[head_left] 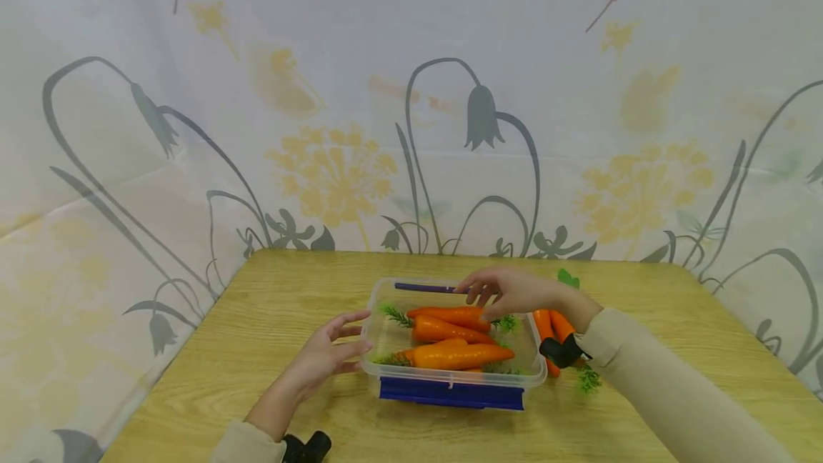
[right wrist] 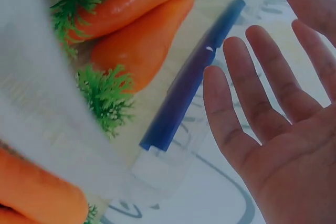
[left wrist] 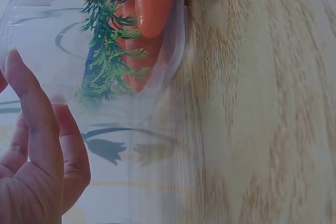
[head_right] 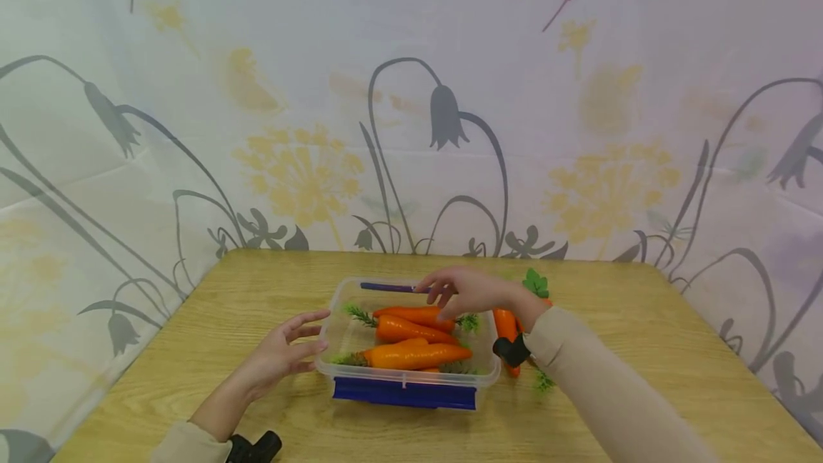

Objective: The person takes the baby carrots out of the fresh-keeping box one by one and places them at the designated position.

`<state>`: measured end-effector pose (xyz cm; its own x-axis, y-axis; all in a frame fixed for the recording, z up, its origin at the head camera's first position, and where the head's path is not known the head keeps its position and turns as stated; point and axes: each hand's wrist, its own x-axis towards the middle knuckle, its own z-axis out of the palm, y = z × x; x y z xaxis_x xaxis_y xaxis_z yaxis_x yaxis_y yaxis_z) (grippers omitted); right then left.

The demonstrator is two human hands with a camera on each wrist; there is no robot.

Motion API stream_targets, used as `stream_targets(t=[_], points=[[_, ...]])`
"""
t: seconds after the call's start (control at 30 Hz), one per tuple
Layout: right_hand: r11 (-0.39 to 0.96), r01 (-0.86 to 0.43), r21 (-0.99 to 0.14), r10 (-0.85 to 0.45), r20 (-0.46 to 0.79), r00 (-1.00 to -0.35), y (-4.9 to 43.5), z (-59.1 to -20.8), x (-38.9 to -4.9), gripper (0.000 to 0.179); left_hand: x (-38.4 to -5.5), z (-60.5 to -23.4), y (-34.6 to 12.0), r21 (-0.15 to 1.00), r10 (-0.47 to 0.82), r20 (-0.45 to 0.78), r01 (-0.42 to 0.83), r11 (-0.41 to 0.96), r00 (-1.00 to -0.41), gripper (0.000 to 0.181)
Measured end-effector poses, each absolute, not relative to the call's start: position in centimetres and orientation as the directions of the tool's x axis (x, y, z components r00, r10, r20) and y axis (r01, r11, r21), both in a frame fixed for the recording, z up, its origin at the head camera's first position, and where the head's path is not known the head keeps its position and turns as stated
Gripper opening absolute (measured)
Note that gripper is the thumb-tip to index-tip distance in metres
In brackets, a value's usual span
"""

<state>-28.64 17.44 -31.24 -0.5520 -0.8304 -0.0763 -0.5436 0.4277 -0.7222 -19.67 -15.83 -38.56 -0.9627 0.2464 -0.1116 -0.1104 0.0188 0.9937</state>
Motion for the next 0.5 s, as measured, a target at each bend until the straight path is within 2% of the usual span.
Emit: stream_targets(t=[0.33, 0.5], points=[[0.51, -0.494, -0.705, -0.839, -0.28, -0.467, 14.9, -31.4, -28.4, 0.046, -19.8, -38.6, -15.9, 0.994, 0.262, -0.106, -0.106, 0.013, -0.959, 0.064], [0.55, -0.454, -0.701, -0.831, -0.404, -0.383, 14.0, -31.9, -28.5, 0.051, -19.8, -38.7, -16.0, 0.994, 0.259, -0.105, -0.105, 0.013, -0.96, 0.064]])
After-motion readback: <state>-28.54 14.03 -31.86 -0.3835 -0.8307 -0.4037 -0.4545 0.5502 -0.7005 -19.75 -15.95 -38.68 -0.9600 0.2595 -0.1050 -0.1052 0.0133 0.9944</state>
